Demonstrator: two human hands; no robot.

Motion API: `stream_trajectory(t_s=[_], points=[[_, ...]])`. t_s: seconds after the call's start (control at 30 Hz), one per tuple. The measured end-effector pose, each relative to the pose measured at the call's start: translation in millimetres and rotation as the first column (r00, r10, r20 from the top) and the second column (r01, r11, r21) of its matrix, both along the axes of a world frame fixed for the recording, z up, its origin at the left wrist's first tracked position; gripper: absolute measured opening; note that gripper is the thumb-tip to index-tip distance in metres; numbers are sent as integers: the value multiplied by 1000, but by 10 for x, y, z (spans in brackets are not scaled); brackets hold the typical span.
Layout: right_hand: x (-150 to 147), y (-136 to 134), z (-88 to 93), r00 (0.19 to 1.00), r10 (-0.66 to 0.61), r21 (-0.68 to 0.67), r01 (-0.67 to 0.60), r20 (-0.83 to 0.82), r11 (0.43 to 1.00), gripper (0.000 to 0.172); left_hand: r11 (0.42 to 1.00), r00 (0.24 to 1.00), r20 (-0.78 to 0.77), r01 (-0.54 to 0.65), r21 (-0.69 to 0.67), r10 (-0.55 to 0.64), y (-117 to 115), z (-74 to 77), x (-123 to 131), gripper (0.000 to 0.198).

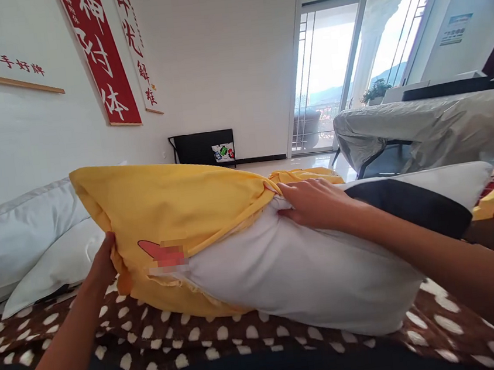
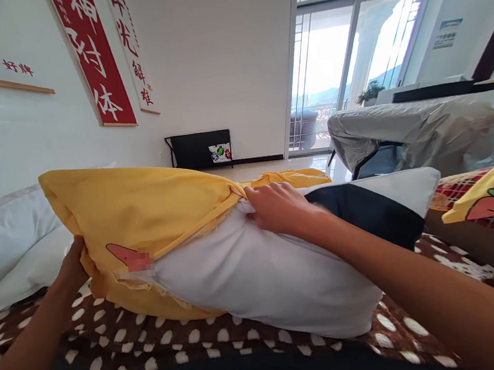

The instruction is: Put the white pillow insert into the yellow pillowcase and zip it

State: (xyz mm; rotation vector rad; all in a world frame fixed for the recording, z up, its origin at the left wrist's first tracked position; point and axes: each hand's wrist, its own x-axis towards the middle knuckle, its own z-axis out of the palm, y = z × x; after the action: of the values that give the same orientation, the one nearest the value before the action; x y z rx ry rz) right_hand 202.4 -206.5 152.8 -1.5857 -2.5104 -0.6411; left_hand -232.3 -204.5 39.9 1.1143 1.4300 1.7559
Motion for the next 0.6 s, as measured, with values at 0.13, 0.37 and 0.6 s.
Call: stream_trajectory(t_s=[0.13, 0.37, 0.6], points=[[5, -3, -155, 999, 6, 220, -16, 45, 975, 20, 992, 991, -58, 125, 14, -124, 8, -60, 2, 91], [70, 21, -44, 999, 49, 482, -51, 17, 875, 20, 987, 993, -117, -6, 162, 25, 44, 58, 111, 76], [206, 148, 527, 961, -174, 592, 270, -216, 759, 21, 910, 972, -167, -84, 406, 165, 96, 386, 510, 59]])
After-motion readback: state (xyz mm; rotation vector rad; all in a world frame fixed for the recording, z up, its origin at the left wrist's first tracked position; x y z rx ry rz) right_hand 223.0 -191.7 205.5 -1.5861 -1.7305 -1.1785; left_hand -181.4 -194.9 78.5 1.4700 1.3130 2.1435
